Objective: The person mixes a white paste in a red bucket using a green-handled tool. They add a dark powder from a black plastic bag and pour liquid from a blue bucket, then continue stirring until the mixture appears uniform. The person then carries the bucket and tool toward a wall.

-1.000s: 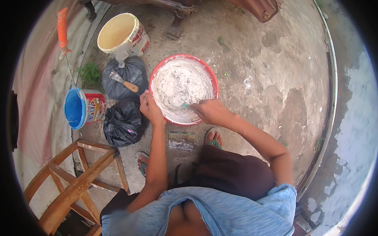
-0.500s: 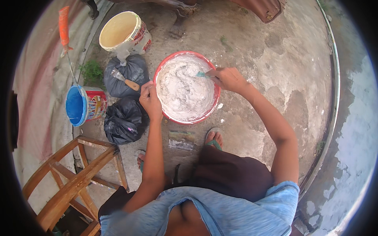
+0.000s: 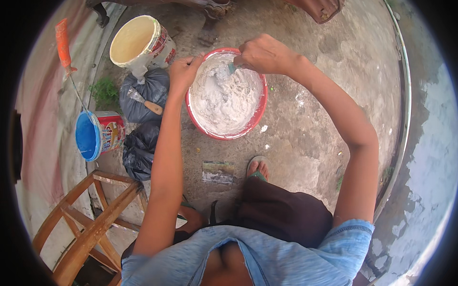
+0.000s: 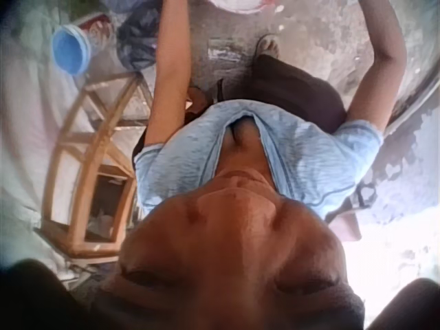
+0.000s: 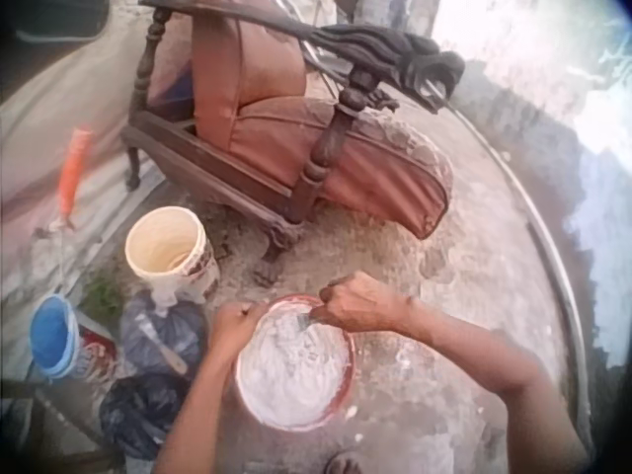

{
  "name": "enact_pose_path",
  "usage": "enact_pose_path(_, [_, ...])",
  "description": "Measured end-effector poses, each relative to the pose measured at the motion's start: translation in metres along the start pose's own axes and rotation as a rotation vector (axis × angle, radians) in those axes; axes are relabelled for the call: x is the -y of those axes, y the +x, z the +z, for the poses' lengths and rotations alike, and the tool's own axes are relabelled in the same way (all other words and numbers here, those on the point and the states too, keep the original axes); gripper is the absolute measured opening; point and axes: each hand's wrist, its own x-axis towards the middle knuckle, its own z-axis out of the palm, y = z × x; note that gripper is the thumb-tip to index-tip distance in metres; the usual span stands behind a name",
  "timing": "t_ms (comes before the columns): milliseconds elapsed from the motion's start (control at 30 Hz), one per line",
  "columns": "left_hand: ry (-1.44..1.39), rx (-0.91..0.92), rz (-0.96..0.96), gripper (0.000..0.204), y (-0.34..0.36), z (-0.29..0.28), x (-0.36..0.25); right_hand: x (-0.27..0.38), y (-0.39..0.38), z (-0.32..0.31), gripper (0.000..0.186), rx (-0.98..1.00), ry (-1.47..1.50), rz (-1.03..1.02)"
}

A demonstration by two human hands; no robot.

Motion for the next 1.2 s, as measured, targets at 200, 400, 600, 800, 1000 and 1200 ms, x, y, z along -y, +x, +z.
enact_pose_path(200, [0.01,0.059,0.123,0.039,0.011,0.002,0.003,-0.044,-0.01,0.003,0.024,0.059,0.229,0.255])
enact_pose_path(400, [-0.059,-0.003,0.182,0.041,0.003,0.009,0.003,-0.035,-0.053,0.013,0.023,0.219,0.375,0.463])
enact_pose_path(600, [0.008,-0.014,0.18,0.05,0.007,0.022,-0.018,-0.025,-0.021,-0.009,0.022,-0.012,0.246,0.318])
enact_pose_path(800, [0.002,-0.045,0.233,0.05,-0.003,0.016,-0.017,-0.026,-0.055,0.015,0.021,0.078,0.214,0.451])
enact_pose_path(1000, [-0.022,-0.072,0.183,0.049,-0.007,0.018,-0.014,-0.001,-0.07,0.021,0.02,0.157,0.288,0.541])
enact_pose_path(1200, [0.008,-0.092,0.181,0.048,-0.009,0.018,-0.012,0.011,-0.074,0.022,0.022,0.004,0.092,0.317])
